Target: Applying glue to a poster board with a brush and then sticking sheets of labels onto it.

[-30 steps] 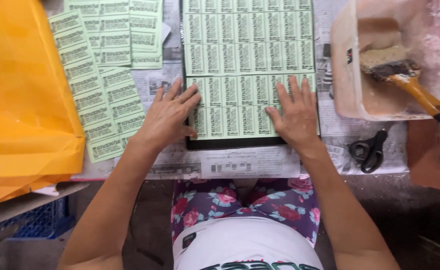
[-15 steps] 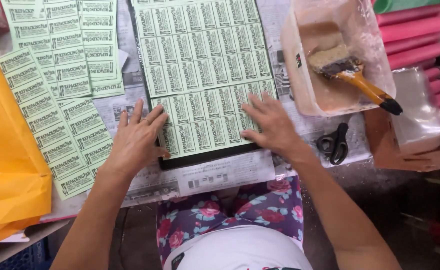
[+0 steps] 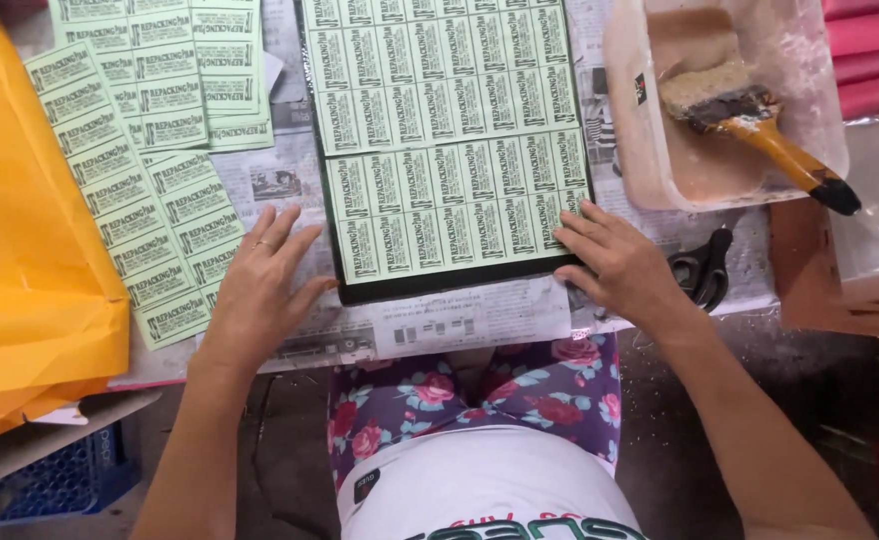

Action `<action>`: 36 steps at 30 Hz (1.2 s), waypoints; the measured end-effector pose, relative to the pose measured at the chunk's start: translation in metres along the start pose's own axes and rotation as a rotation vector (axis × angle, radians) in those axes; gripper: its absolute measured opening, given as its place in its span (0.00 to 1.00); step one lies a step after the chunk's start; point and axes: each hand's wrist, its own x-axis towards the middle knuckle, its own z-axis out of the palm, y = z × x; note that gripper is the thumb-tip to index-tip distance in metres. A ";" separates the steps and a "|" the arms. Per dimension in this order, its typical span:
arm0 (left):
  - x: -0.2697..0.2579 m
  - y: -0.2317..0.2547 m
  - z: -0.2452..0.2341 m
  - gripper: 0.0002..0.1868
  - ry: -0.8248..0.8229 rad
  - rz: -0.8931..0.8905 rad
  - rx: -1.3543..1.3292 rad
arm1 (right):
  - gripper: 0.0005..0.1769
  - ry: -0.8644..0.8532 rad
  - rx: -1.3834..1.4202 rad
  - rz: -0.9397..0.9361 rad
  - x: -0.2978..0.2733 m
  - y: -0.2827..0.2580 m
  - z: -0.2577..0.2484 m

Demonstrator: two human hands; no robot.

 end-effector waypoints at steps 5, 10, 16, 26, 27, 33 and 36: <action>-0.019 0.002 -0.018 0.30 -0.019 -0.130 -0.084 | 0.26 -0.017 -0.066 -0.058 0.006 0.001 -0.010; -0.041 -0.003 0.005 0.16 0.000 -0.374 -0.225 | 0.28 -0.006 -0.158 -0.131 0.006 0.002 -0.003; -0.048 0.044 0.011 0.20 -0.268 -0.621 -0.599 | 0.19 -0.031 -0.154 -0.096 0.006 0.000 -0.004; -0.040 0.060 0.000 0.26 -0.281 -0.592 -0.579 | 0.20 0.006 -0.017 -0.121 0.038 -0.083 0.003; -0.039 0.061 0.001 0.26 -0.268 -0.622 -0.601 | 0.19 0.025 0.031 -0.139 0.044 -0.097 0.005; -0.042 0.054 0.005 0.26 -0.212 -0.707 -0.775 | 0.18 0.160 0.142 -0.268 0.086 -0.160 0.067; -0.053 0.044 0.023 0.24 -0.180 -0.633 -0.870 | 0.21 0.211 0.128 -0.285 0.100 -0.172 0.090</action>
